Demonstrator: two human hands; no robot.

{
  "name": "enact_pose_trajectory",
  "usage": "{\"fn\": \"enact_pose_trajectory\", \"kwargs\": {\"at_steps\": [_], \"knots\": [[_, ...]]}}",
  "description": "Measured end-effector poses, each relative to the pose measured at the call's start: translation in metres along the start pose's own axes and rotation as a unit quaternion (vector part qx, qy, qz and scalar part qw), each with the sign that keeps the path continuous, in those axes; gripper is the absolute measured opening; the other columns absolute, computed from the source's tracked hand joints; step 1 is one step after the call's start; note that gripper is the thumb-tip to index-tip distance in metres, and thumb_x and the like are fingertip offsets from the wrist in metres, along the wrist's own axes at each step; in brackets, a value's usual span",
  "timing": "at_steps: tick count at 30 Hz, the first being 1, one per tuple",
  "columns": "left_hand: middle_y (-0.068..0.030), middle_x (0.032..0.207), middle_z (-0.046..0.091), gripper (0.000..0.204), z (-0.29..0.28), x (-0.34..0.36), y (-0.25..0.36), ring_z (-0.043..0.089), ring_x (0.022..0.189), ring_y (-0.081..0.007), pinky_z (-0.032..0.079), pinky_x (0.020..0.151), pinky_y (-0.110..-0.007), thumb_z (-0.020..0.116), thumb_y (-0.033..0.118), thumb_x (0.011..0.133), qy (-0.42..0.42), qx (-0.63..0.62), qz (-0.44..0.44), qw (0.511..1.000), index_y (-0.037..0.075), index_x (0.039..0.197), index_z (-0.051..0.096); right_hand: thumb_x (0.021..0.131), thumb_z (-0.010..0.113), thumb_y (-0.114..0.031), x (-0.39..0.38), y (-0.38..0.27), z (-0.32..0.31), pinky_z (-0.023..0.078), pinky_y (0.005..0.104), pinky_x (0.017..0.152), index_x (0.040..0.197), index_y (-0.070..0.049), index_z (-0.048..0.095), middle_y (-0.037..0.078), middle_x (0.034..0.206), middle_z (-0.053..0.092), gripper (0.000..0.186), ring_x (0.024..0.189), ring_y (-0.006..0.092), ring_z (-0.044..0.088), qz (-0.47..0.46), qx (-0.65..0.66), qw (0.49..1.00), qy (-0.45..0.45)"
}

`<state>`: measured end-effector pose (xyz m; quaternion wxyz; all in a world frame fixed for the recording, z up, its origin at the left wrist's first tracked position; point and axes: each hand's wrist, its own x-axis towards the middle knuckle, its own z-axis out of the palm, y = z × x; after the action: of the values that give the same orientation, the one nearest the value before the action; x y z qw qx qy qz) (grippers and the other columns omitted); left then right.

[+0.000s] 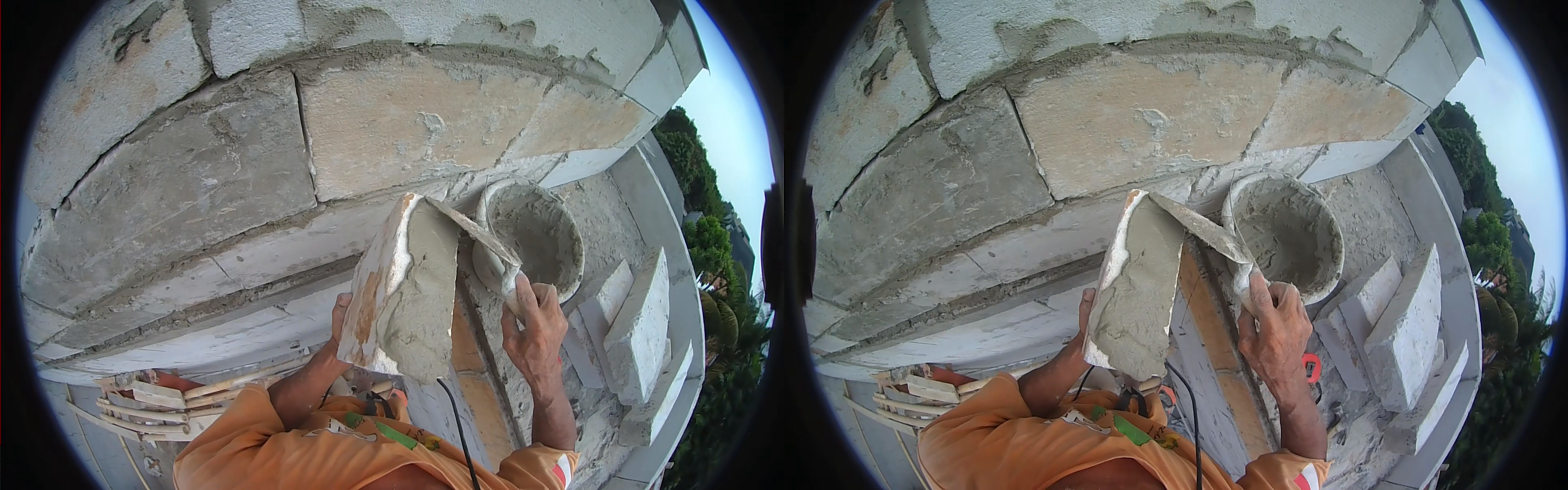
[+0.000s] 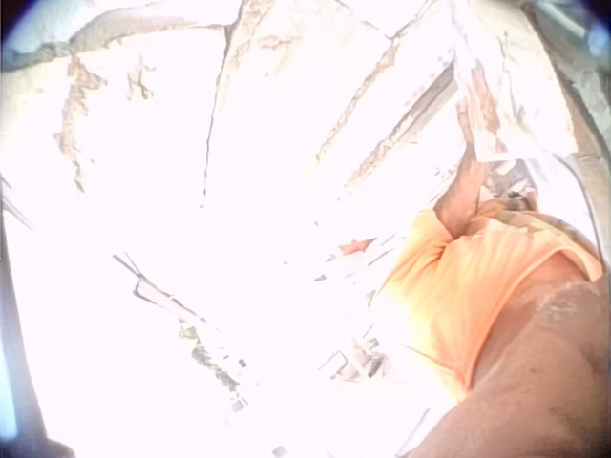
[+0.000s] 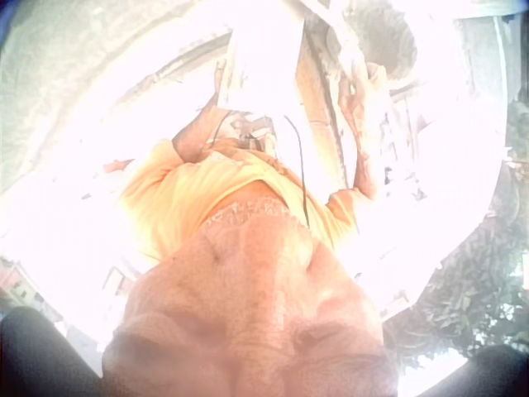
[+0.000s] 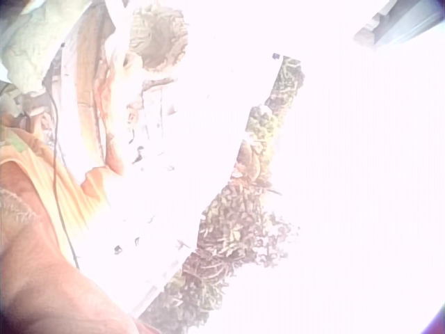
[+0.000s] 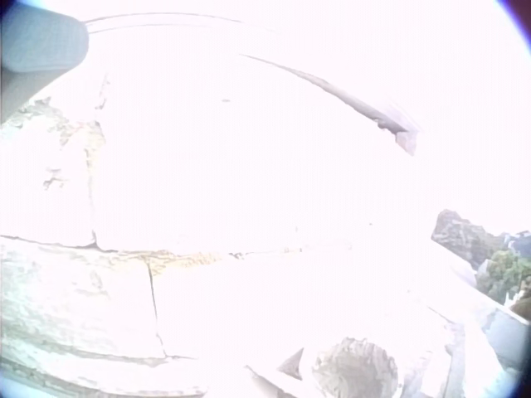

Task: The person applies mortar to a lightweight concrete block and positions it onto the top layer of a wall. They use a trowel to spread mortar, tap the block into place with a hammer, and use the trowel to fill gaps between blocks.

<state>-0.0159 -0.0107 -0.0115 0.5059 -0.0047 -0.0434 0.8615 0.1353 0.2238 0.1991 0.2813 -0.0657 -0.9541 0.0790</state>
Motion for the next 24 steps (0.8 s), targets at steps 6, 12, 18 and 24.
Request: {"fn": "enact_pose_trajectory", "kwargs": {"at_steps": [6,12,18,24], "knots": [[-0.0215,0.141,0.055,0.076,0.012,0.004,-0.001,0.06,0.124,-0.0359,0.046,0.11,-0.047,0.054,0.035,0.084,0.027,0.017,0.028,0.999,0.001,0.15,0.04,0.071,0.075,0.005,-0.025,-0.019,0.007,0.05,0.0419,0.07,0.123,-0.006,0.062,0.013,0.093,0.058,0.054,0.081,0.0307,0.06,-0.014,-0.068,0.997,0.03],[-0.02,0.145,0.053,0.077,0.007,0.008,0.002,0.057,0.128,-0.034,0.044,0.112,-0.046,0.055,0.038,0.085,0.011,0.015,0.038,0.999,0.002,0.151,0.039,0.07,0.074,0.005,-0.027,-0.026,-0.013,0.051,0.0415,0.07,0.122,-0.005,0.062,0.014,0.096,0.06,0.055,0.081,0.0308,0.06,-0.007,-0.043,0.998,0.033],[-0.0187,0.15,0.047,0.084,0.037,0.008,0.002,0.052,0.133,-0.0333,0.042,0.114,-0.049,0.059,0.042,0.083,-0.005,0.022,0.038,0.999,0.007,0.155,0.034,0.064,0.07,0.005,-0.005,-0.026,-0.066,0.05,0.0404,0.067,0.122,-0.008,0.064,0.011,0.09,0.056,0.06,0.076,0.0287,0.059,-0.043,-0.099,0.994,-0.029],[-0.0177,0.154,0.042,0.089,0.028,0.011,-0.001,0.048,0.137,-0.0341,0.04,0.115,-0.051,0.06,0.045,0.082,-0.019,0.054,0.058,0.997,0.008,0.157,0.029,0.065,0.072,-0.003,-0.004,-0.027,-0.088,0.047,0.0415,0.065,0.127,-0.014,0.063,0.008,0.093,0.053,0.063,0.078,0.0262,0.058,-0.072,-0.177,0.976,-0.103]]}}
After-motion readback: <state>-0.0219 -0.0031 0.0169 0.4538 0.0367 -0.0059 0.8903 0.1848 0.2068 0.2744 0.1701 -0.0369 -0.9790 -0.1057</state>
